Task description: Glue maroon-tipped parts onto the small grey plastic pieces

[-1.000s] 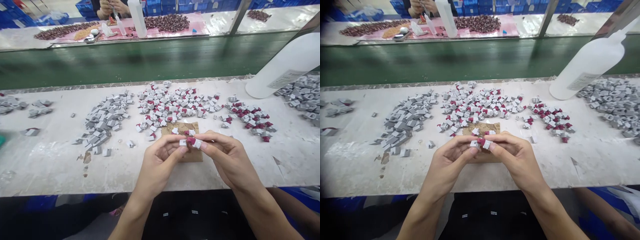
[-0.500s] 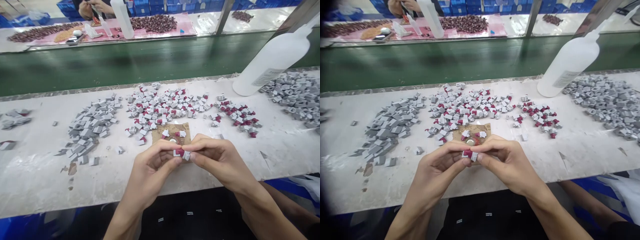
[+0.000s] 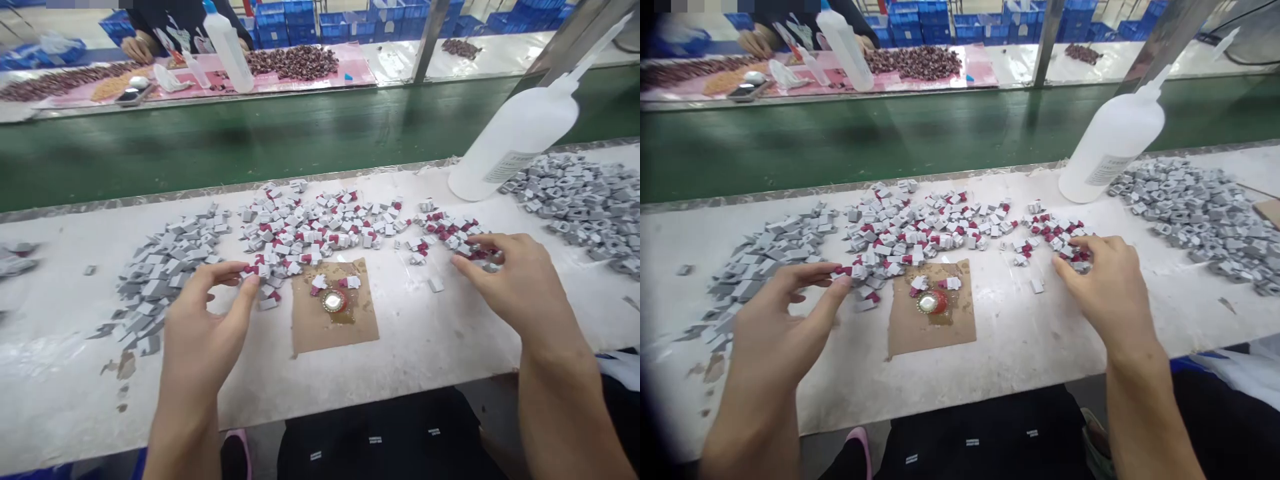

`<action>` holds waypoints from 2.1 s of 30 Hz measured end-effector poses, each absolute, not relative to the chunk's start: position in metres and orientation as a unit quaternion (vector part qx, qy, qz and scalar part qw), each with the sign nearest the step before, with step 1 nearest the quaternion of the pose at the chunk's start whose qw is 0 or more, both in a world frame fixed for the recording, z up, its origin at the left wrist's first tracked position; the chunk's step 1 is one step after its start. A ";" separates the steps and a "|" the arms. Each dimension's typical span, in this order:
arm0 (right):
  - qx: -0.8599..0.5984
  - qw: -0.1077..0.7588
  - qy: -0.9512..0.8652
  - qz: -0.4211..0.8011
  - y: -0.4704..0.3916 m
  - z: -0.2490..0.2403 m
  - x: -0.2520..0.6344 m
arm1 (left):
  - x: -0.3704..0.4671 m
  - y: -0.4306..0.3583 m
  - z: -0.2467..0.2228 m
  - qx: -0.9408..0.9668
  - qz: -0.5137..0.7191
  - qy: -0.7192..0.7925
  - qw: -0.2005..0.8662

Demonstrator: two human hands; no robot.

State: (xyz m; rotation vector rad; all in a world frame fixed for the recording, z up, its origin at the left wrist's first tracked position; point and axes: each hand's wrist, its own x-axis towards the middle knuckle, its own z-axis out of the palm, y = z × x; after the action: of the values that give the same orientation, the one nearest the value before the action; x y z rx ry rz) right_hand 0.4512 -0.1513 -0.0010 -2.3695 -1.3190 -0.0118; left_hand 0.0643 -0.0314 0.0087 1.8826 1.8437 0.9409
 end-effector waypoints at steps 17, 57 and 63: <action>-0.790 0.376 -0.396 0.280 -0.171 -0.017 0.417 | 0.008 -0.040 -0.010 0.653 0.247 0.716 0.008; -0.664 0.319 -0.623 0.264 -0.152 -0.004 0.385 | 0.008 -0.123 -0.018 0.705 0.245 0.626 0.227; -0.667 0.369 -0.597 0.252 -0.152 -0.011 0.371 | 0.023 -0.120 -0.021 0.744 0.271 0.548 0.270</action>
State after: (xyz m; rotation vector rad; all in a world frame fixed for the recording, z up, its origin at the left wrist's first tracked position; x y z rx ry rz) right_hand 0.3711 -0.1525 -0.0114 -1.7107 -1.5313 0.6466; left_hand 0.0233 -0.1205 -0.0213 2.0053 1.4754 0.7305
